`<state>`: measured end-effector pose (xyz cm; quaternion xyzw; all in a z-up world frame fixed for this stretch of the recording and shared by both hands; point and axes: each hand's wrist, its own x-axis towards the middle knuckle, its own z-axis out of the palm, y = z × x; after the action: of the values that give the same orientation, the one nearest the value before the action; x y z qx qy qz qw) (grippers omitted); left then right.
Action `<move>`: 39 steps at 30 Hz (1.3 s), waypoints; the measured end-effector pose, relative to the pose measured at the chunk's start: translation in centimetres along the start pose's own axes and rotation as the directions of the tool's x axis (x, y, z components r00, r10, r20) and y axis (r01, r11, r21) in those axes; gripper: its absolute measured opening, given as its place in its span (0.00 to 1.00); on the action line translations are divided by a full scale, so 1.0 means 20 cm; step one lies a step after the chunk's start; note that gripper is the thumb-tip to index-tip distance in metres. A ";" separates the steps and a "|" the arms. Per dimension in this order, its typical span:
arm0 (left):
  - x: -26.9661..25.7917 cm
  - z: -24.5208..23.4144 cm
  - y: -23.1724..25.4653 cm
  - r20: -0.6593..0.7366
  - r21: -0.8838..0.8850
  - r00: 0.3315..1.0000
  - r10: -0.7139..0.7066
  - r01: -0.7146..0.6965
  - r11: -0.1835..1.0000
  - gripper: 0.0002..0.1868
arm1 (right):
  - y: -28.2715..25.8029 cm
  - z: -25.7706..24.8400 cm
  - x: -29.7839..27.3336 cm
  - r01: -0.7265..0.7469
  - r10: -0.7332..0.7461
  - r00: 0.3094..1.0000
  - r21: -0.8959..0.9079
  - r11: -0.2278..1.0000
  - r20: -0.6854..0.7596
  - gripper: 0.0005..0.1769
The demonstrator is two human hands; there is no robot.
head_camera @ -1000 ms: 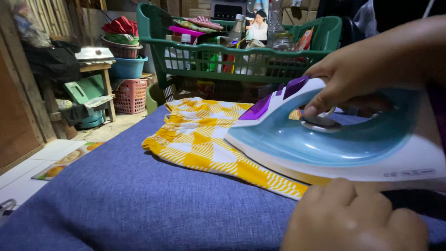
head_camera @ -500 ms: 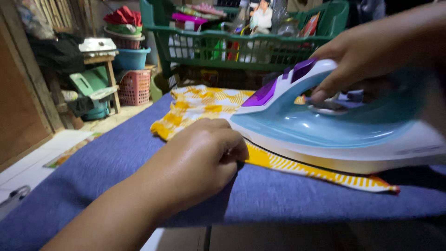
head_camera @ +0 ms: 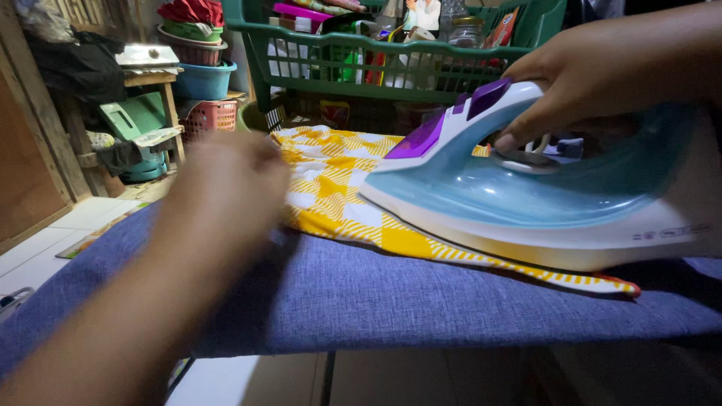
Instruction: The person irons a yellow and white checkered cloth on a blue ironing board. They repeatedly smooth the fabric with their hands and use a steam iron to press different sections, occasionally lifting and repositioning the cloth to reach new areas.
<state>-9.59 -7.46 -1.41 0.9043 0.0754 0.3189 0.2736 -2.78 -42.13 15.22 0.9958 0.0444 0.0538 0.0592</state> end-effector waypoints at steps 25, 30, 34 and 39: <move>0.23 0.06 -0.16 0.130 -0.234 0.960 -0.249 0.274 0.933 0.26 | 0.06 0.00 0.13 0.148 -0.173 0.981 0.237 0.960 0.091 0.39; 0.21 0.07 -0.24 0.093 -0.233 0.993 -0.078 0.098 0.968 0.26 | 0.01 0.02 0.11 0.186 -0.185 0.983 0.050 0.981 -0.015 0.42; 0.17 0.05 -0.23 0.124 -0.357 0.982 -0.142 0.178 0.917 0.24 | -0.09 0.00 0.04 0.169 -0.171 0.982 -0.034 0.985 -0.085 0.41; 0.15 0.03 -0.20 0.122 -0.405 0.983 -0.139 0.177 0.897 0.26 | -0.23 -0.01 -0.01 0.079 -0.104 0.985 -0.178 0.981 -0.135 0.39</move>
<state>-6.66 -3.46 -2.37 0.8299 0.0671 0.2632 0.4873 -3.31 -37.53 14.87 0.9775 0.0894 0.1260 0.1439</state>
